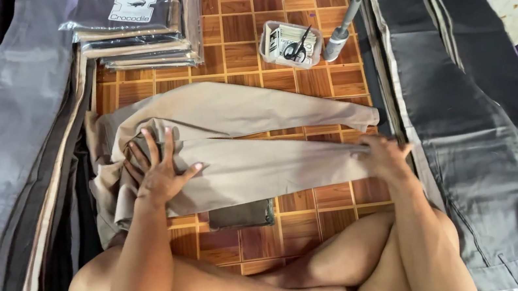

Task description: The person sits on the floor and uses a lint roller to remove lint from a pair of beige trousers. They roll the device along the legs and waist area, then fold the trousers and continue rolling the other leg.

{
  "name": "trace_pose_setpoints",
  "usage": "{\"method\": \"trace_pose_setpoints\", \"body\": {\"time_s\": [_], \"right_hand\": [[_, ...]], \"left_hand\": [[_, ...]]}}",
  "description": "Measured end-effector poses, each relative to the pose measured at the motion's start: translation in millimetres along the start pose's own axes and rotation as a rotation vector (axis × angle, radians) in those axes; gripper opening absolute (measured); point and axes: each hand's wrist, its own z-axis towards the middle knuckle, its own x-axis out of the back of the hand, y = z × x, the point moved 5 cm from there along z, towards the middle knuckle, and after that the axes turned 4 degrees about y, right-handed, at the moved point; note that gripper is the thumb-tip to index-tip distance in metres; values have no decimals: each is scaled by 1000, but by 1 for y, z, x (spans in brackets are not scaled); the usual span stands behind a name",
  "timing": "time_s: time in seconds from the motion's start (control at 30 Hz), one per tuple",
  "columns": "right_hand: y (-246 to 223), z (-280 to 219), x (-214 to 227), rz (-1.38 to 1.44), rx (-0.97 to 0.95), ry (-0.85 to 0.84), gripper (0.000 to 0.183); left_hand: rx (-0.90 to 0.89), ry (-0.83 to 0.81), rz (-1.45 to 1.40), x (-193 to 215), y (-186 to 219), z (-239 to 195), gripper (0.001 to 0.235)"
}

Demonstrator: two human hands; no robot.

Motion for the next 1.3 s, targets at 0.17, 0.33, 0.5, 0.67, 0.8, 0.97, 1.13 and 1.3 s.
{"method": "trace_pose_setpoints", "body": {"time_s": [0.17, 0.33, 0.5, 0.67, 0.8, 0.97, 1.13, 1.3], "right_hand": [[-28, -41, 42, 180, 67, 34, 56], [-38, -38, 46, 90, -7, -60, 61], [-42, -34, 43, 704, 63, -146, 53], [-83, -92, 82, 520, -45, -464, 94], [15, -9, 45, 609, -45, -76, 54], [69, 36, 16, 400, 120, 426, 28], [16, 40, 4, 1013, -221, 358, 36], [36, 81, -2, 1031, -306, 491, 50]], "left_hand": [[143, -101, -30, 0, 26, -13, 115], [-202, 118, -46, -2, 117, -35, 93], [-446, -54, -48, -30, 169, -47, 70], [-418, -265, 162, -26, 158, -54, 75], [-407, -251, 214, -19, 136, -47, 82], [-342, -214, 225, -28, 110, -38, 90], [-353, -65, 197, -53, 113, -23, 75], [-337, 184, 54, -28, 137, -14, 61]]}}
